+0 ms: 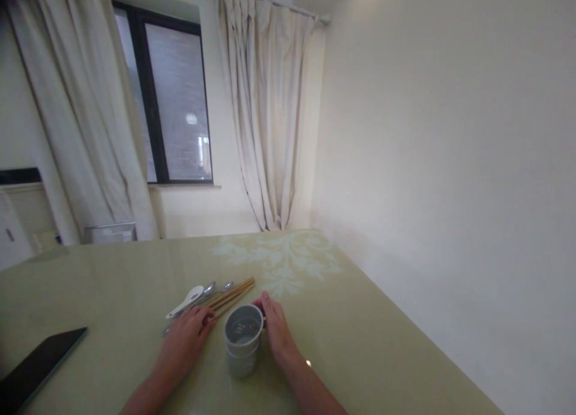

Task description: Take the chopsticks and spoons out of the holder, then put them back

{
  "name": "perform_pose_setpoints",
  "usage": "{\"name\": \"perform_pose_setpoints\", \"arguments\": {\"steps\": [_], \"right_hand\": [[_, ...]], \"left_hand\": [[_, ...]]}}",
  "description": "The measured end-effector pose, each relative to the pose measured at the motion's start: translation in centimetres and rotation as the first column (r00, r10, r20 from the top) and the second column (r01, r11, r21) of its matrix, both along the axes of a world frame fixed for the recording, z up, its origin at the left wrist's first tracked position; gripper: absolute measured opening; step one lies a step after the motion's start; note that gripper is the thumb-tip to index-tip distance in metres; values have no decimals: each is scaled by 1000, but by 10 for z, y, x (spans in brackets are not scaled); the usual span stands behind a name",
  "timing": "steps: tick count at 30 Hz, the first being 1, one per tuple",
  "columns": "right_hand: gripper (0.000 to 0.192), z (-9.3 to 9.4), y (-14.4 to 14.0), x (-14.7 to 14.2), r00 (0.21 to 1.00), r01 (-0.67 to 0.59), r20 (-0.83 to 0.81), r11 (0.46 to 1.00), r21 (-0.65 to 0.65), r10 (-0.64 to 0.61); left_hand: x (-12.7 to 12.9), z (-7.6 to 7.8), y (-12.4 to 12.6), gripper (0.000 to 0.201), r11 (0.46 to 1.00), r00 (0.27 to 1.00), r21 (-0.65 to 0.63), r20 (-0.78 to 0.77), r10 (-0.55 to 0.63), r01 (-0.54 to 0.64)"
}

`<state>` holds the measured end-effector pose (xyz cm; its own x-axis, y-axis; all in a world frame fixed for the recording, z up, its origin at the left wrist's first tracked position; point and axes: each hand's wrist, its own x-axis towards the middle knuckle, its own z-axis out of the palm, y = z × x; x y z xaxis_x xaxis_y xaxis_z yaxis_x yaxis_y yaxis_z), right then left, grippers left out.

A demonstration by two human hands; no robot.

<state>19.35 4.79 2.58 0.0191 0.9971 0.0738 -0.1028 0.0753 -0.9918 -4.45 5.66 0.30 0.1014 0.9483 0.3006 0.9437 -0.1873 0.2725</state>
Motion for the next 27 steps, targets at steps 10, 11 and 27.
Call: {"name": "perform_pose_setpoints", "arguments": {"steps": [10, 11, 27], "right_hand": [[68, -6, 14, 0, 999, -28, -33, 999, 21, 29], [64, -6, 15, 0, 998, -42, -39, 999, 33, 44], [50, 49, 10, 56, 859, 458, -371, 853, 252, -352]], "left_hand": [[36, 5, -11, 28, 994, 897, 78, 429, -103, 76], [40, 7, -13, 28, 990, 870, 93, 474, -139, 107], [3, -6, 4, 34, 973, 995, 213, -20, 98, -91]]}}
